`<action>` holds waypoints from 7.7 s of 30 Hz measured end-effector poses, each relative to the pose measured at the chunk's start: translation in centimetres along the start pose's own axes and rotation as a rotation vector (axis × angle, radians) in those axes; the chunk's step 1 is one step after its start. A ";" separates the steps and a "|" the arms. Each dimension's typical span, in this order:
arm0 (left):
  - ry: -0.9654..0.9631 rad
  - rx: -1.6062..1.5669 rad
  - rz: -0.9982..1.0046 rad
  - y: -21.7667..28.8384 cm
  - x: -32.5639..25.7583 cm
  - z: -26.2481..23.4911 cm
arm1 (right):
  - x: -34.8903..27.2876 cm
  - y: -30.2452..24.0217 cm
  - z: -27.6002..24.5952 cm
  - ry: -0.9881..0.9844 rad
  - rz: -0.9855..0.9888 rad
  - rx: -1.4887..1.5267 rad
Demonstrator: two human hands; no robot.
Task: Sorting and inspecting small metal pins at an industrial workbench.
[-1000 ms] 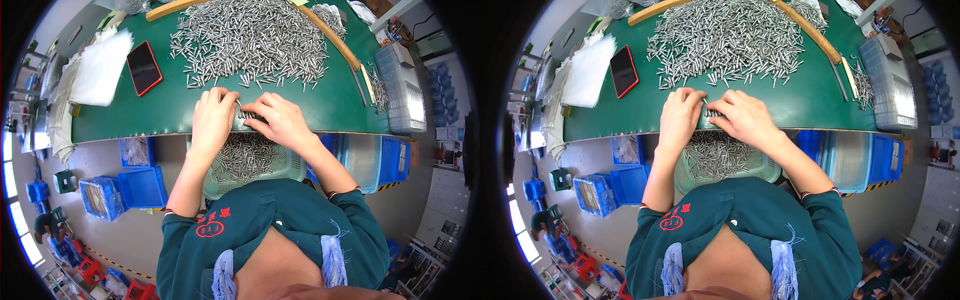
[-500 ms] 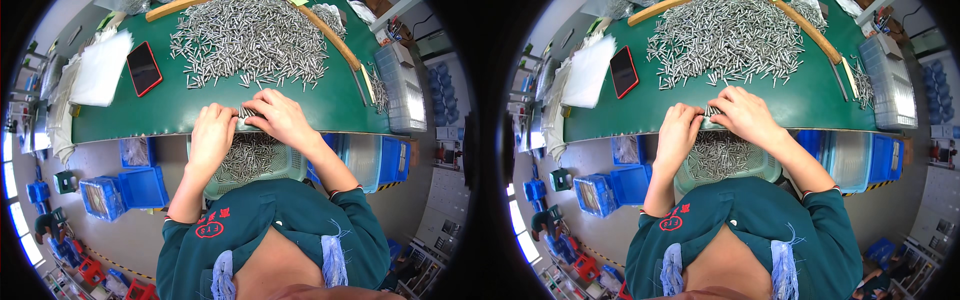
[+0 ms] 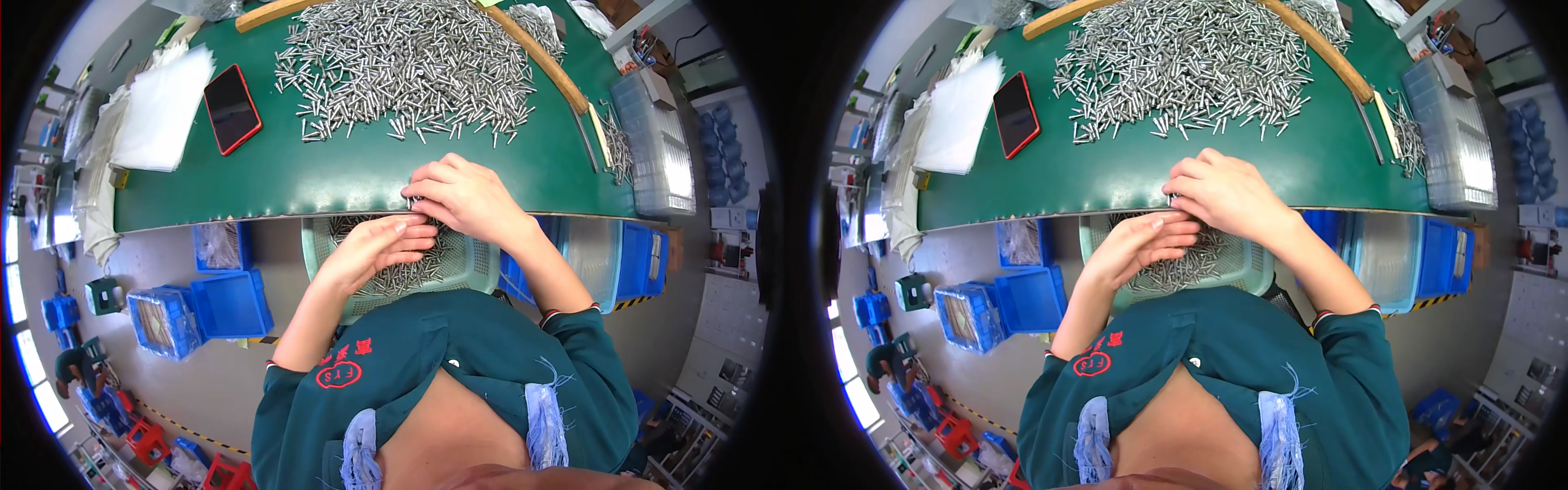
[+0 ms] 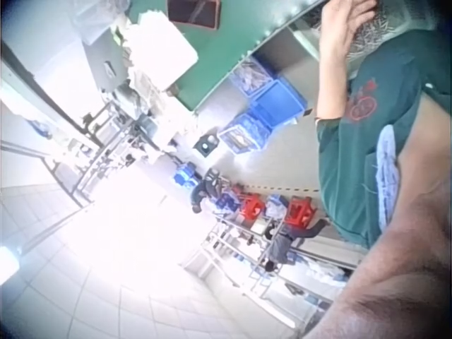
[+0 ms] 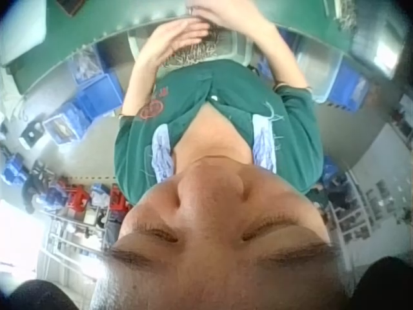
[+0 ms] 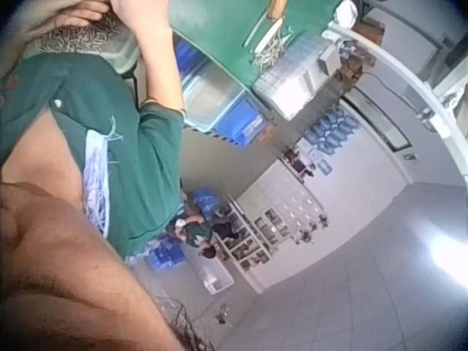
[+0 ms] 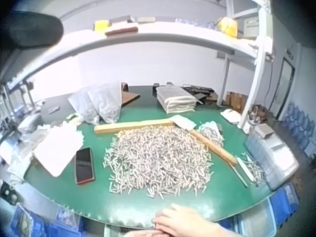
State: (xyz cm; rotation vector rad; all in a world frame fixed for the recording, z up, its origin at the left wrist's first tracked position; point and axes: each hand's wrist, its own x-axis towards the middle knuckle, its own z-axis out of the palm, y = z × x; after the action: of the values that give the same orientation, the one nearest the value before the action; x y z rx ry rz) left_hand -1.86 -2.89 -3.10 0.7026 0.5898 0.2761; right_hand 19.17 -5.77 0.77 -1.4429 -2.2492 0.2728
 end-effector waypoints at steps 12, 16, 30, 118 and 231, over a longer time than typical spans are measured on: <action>-0.011 -0.087 -0.071 -0.4 1.3 0.8 | -2.5 -2.0 -0.8 -0.060 0.117 0.228; -0.024 0.136 -0.022 0.3 0.7 1.5 | -2.7 -1.8 -0.9 -0.074 0.203 0.423; -0.033 0.280 0.012 1.8 -0.1 1.9 | -2.6 -2.3 -1.5 -0.069 0.288 0.641; 0.484 0.810 0.454 5.9 -2.2 -1.5 | -2.8 -1.7 -0.2 -0.022 0.443 1.058; 0.916 1.736 0.698 8.0 5.3 -2.0 | 0.7 1.5 1.6 0.181 0.081 0.041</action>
State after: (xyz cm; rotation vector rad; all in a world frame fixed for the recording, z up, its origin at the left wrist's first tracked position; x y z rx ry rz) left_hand 0.82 6.31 -1.10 2.5466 1.4470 0.7511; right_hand 19.39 -4.38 -1.11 -1.4772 -2.0334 0.2032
